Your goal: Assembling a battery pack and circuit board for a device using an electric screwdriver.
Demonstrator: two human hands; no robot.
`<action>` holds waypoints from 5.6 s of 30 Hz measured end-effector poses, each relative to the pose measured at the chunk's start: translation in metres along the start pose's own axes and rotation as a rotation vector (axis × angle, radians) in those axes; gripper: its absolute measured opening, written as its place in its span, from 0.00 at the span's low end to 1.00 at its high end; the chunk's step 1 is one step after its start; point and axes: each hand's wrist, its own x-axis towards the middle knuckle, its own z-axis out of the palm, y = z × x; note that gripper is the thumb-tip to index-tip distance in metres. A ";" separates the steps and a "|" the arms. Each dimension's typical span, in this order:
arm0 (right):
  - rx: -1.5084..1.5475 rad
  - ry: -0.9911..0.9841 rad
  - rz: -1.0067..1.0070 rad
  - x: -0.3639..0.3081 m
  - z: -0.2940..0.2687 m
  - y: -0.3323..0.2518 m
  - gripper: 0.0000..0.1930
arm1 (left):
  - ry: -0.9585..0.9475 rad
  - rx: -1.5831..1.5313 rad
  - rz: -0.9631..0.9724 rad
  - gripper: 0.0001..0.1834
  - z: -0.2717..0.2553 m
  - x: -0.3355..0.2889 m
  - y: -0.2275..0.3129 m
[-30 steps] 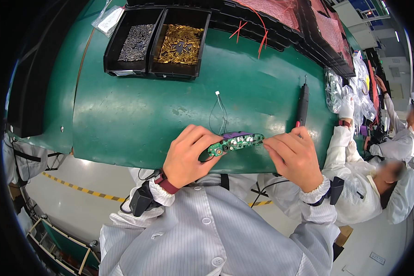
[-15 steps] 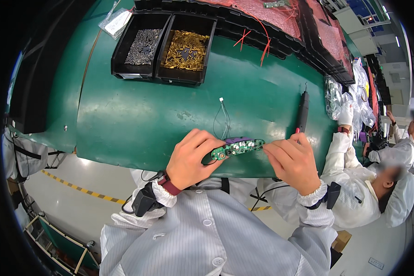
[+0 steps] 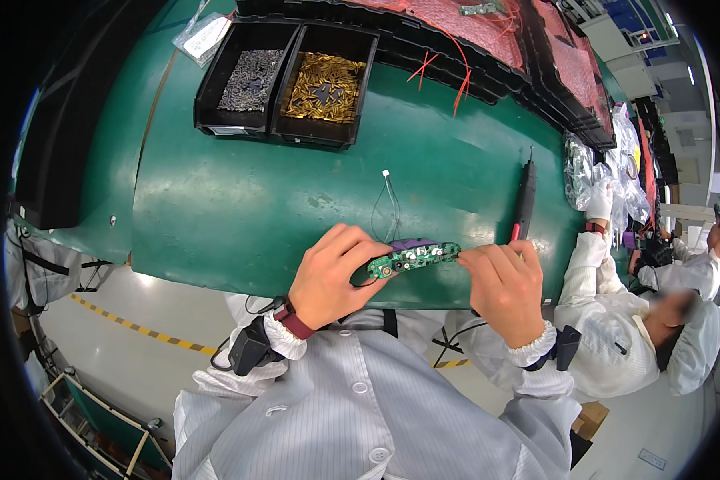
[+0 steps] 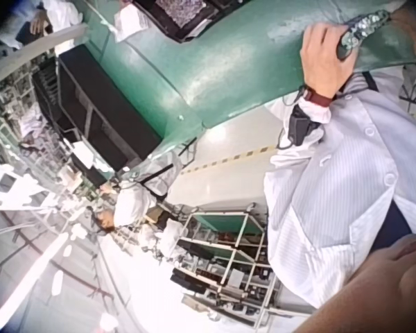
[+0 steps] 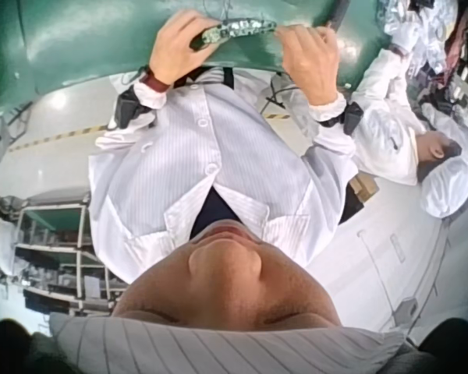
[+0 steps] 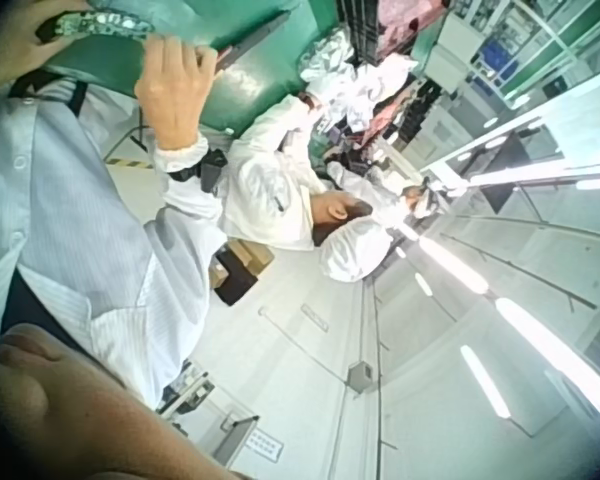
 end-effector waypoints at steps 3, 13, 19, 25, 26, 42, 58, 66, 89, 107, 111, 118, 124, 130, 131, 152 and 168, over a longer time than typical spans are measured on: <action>-0.027 -0.009 -0.012 0.000 0.001 -0.001 0.09 | 0.002 -0.009 -0.003 0.18 0.001 -0.001 -0.002; -0.049 0.031 -0.049 -0.005 0.010 0.006 0.14 | 0.023 -0.015 0.006 0.17 0.003 0.000 -0.001; -0.042 0.047 -0.023 -0.004 0.007 0.002 0.08 | -0.012 -0.039 -0.045 0.17 -0.002 0.002 0.004; 0.104 0.071 0.087 0.027 -0.039 0.011 0.13 | -0.038 -0.027 -0.025 0.16 -0.004 0.005 0.002; 0.172 0.165 0.138 0.040 -0.047 0.019 0.15 | -0.048 -0.023 -0.028 0.16 -0.005 0.005 0.003; -0.435 0.154 0.075 0.295 0.087 0.270 0.12 | -0.270 0.052 -0.114 0.39 -0.100 -0.009 0.001; 0.573 0.613 0.095 0.183 -0.017 0.124 0.24 | -0.004 0.222 0.034 0.26 -0.137 0.027 0.038; 1.633 0.194 0.230 0.059 -0.026 0.027 0.32 | 0.026 0.009 0.214 0.38 -0.068 0.079 0.106; 1.873 -0.252 0.034 0.008 -0.031 -0.005 0.25 | -0.060 -0.473 0.141 0.13 -0.033 0.050 0.118; 1.295 0.284 0.296 -0.008 -0.039 0.015 0.21 | 0.139 0.322 0.695 0.17 -0.016 0.109 0.108; 1.363 0.307 0.329 -0.009 -0.020 0.019 0.25 | 0.134 0.149 0.649 0.15 -0.012 0.116 0.103; 1.150 0.551 0.215 0.017 -0.028 0.044 0.28 | 0.164 -0.231 0.634 0.17 0.012 0.173 0.099; 1.118 0.476 0.102 0.037 -0.079 0.087 0.25 | 0.203 -0.293 0.517 0.17 0.008 0.197 0.107; 0.830 0.308 0.022 0.030 -0.029 0.067 0.21 | -0.086 -0.274 0.342 0.18 -0.003 0.149 0.049; 0.879 0.280 0.060 0.025 -0.020 0.064 0.20 | -0.092 -0.266 0.315 0.18 -0.004 0.140 0.047; 0.645 0.840 0.660 0.017 0.027 0.178 0.16 | -0.210 0.431 0.025 0.32 -0.015 0.020 0.040; 0.929 0.324 0.220 0.026 0.058 0.095 0.14 | -0.078 0.163 0.159 0.31 0.006 0.101 -0.024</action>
